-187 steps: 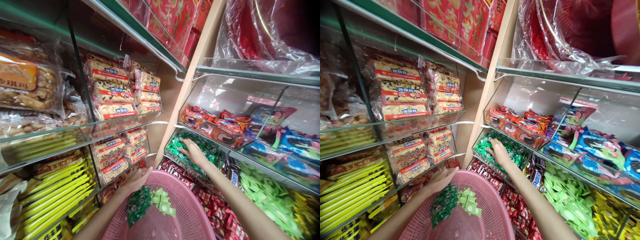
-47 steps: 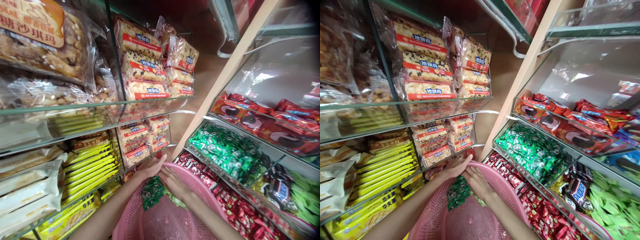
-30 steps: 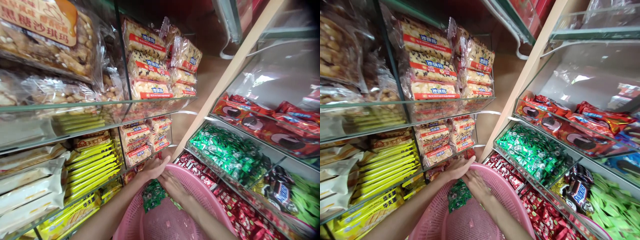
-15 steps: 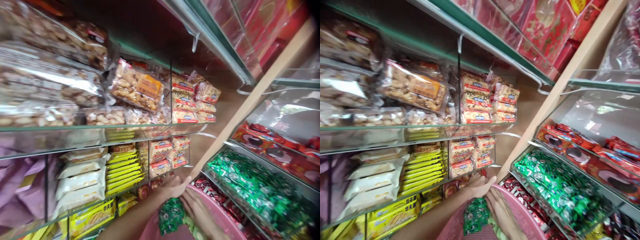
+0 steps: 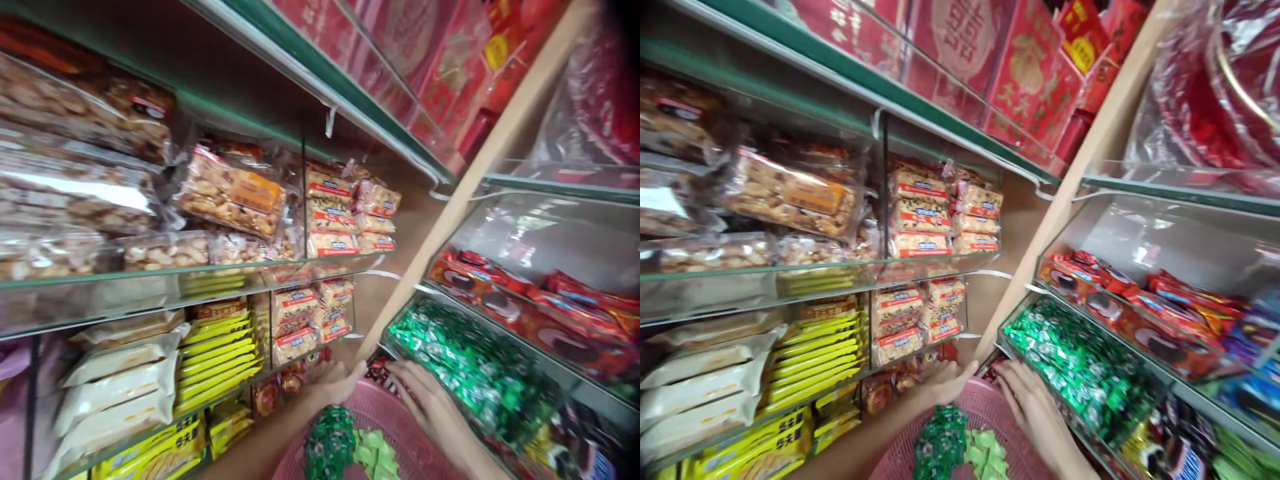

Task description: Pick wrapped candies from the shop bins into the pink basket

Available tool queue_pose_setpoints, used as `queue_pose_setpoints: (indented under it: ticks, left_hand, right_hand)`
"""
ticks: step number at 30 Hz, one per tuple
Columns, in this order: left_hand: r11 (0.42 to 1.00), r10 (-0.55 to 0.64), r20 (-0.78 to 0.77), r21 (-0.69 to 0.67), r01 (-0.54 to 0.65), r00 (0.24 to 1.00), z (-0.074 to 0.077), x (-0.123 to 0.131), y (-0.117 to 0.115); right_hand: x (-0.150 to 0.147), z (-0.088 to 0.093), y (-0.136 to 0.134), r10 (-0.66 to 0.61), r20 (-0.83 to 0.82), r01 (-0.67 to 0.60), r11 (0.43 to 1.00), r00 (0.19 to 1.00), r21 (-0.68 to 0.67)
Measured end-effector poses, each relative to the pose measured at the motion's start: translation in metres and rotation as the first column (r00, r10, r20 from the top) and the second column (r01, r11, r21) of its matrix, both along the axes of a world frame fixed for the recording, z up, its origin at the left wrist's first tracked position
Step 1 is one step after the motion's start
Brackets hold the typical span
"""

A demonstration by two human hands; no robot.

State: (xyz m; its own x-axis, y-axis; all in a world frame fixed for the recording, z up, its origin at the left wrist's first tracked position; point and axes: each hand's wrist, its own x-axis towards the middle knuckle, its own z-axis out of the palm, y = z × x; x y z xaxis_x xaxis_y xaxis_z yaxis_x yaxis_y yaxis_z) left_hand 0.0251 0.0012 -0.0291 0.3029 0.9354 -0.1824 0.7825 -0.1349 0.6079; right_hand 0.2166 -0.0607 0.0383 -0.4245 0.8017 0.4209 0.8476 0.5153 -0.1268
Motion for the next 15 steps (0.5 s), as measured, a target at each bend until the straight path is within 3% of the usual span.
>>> queue_pose_setpoints:
  ticks: [4, 7, 11, 15]
  left_hand:
    - [0.998, -0.020, -0.002, 0.057, 0.020, 1.000, -0.004, 0.003, 0.001]
    - [0.998, -0.036, -0.020, 0.057, 0.037, 0.999, -0.008, 0.006, 0.001]
    - [0.986, -0.121, -0.018, 0.116, 0.122, 0.993, -0.004, 0.009, -0.003]
    - [0.981, -0.150, -0.013, 0.121, 0.150, 0.989, 0.007, 0.011, -0.006]
  right_hand:
    - [0.033, 0.037, 0.009, -0.148, 0.009, 0.148, 0.988, 0.989, 0.048]
    - [0.057, 0.053, 0.023, -0.265, 0.113, 0.267, 0.964, 0.958, -0.009]
    - [0.076, 0.054, 0.040, -0.327, 0.221, 0.360, 0.924, 0.919, -0.128]
    - [0.077, 0.052, 0.048, -0.320, 0.222, 0.362, 0.915, 0.921, -0.180]
